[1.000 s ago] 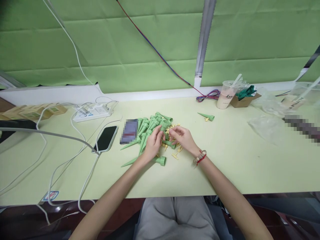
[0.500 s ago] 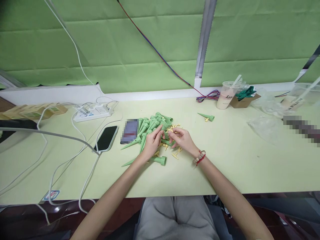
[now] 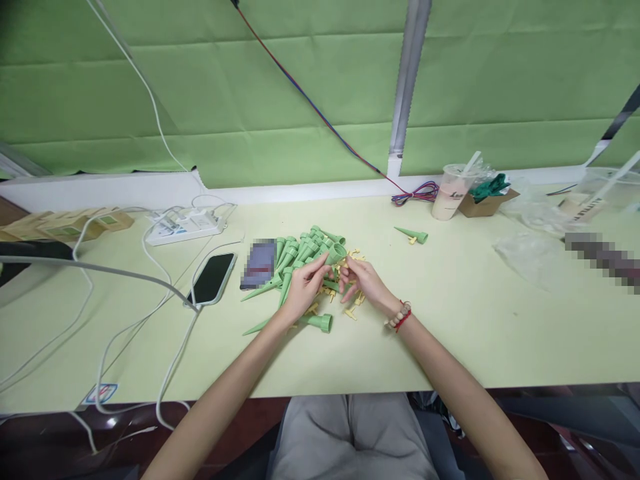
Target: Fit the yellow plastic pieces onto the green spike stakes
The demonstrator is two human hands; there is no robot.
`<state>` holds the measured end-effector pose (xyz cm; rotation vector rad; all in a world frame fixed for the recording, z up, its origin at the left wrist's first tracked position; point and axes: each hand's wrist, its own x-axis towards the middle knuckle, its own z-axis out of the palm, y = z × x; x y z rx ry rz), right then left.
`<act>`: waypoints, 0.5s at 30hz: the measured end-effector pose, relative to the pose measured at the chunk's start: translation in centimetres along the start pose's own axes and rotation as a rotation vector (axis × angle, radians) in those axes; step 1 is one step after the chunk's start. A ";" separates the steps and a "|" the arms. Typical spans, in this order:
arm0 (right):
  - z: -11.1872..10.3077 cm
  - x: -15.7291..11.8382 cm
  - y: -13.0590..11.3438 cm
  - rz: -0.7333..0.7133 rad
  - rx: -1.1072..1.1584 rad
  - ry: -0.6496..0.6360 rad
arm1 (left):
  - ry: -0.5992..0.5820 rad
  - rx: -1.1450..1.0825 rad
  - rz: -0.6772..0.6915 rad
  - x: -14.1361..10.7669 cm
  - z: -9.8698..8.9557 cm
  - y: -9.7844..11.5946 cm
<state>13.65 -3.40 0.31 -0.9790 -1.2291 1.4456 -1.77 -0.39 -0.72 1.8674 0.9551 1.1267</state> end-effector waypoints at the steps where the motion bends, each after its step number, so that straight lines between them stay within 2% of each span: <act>1: 0.0 0.0 0.1 0.014 0.006 -0.006 | 0.001 -0.013 -0.010 0.0 0.0 0.1; 6: 0.1 0.2 0.3 -0.020 -0.075 -0.011 | 0.016 -0.025 -0.032 0.1 0.0 0.2; 12: 0.2 0.1 0.2 0.114 0.163 -0.078 | -0.003 -0.031 -0.007 0.0 -0.1 0.5; 15: 0.2 -0.1 0.0 0.056 0.020 -0.044 | 0.000 -0.060 -0.035 0.0 0.1 0.5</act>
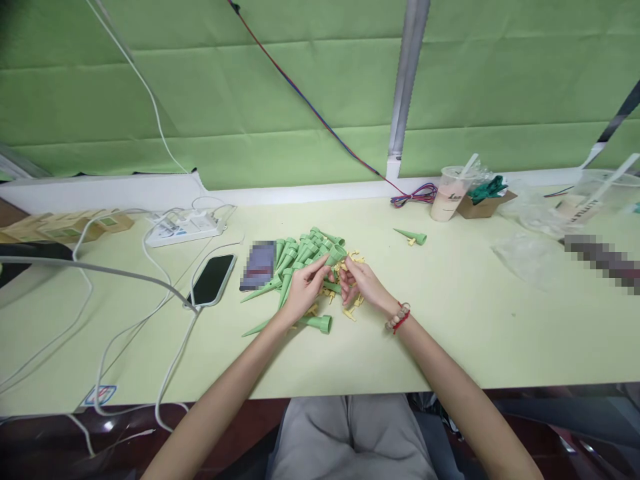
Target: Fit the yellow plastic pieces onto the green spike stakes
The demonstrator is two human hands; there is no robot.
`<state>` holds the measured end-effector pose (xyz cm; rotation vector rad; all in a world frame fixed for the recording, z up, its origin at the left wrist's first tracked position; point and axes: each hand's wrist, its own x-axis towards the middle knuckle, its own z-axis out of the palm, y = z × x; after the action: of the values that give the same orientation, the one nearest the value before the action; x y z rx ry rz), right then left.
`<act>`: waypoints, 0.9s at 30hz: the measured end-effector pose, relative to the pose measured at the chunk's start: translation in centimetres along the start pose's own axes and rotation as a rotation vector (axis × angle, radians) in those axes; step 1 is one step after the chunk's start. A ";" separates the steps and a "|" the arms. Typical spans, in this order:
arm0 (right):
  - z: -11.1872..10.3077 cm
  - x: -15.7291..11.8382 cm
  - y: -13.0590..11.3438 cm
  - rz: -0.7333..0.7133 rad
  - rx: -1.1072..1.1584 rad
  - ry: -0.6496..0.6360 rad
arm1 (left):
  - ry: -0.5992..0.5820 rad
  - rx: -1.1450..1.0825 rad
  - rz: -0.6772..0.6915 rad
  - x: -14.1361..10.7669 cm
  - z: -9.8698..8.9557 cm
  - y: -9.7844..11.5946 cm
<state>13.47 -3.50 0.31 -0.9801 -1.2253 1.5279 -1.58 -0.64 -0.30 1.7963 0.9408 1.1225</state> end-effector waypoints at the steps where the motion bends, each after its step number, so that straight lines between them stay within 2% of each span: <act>1: 0.0 0.0 0.0 -0.036 -0.059 0.025 | 0.002 -0.007 -0.011 0.0 0.0 0.0; 4: -0.1 0.0 0.0 -0.073 -0.099 0.043 | 0.003 -0.009 -0.022 0.0 0.0 0.0; 9: -0.1 0.4 0.3 0.036 0.074 -0.005 | -0.006 0.020 0.035 0.0 0.0 0.0; 11: -0.2 0.3 0.4 0.029 0.006 0.045 | -0.004 0.028 0.018 -0.1 0.0 -0.1; 14: -0.2 0.0 0.3 -0.077 -0.162 0.155 | -0.011 0.107 -0.004 -0.2 0.2 -0.1; 18: -0.4 0.0 -0.1 -0.150 -0.287 0.162 | -0.035 0.260 0.052 -0.4 0.2 0.2; 19: -0.6 0.2 -0.2 -0.164 -0.301 0.195 | -0.035 0.272 0.055 -0.5 0.1 0.4; 21: -1.7 0.6 -0.4 -0.220 -0.298 0.343 | -0.026 0.268 0.044 -0.4 0.0 0.7; 24: -4.6 1.3 -0.4 -0.345 -0.268 0.694 | 0.001 0.242 0.022 -0.3 -0.3 0.9; 27: -8.0 1.3 0.0 -0.312 -0.396 0.988 | 0.028 0.243 0.010 -0.3 -0.4 0.9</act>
<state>20.70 -0.25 -1.29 -1.4634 -0.8749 0.4086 -1.87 -1.16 0.52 1.9847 1.1258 1.0796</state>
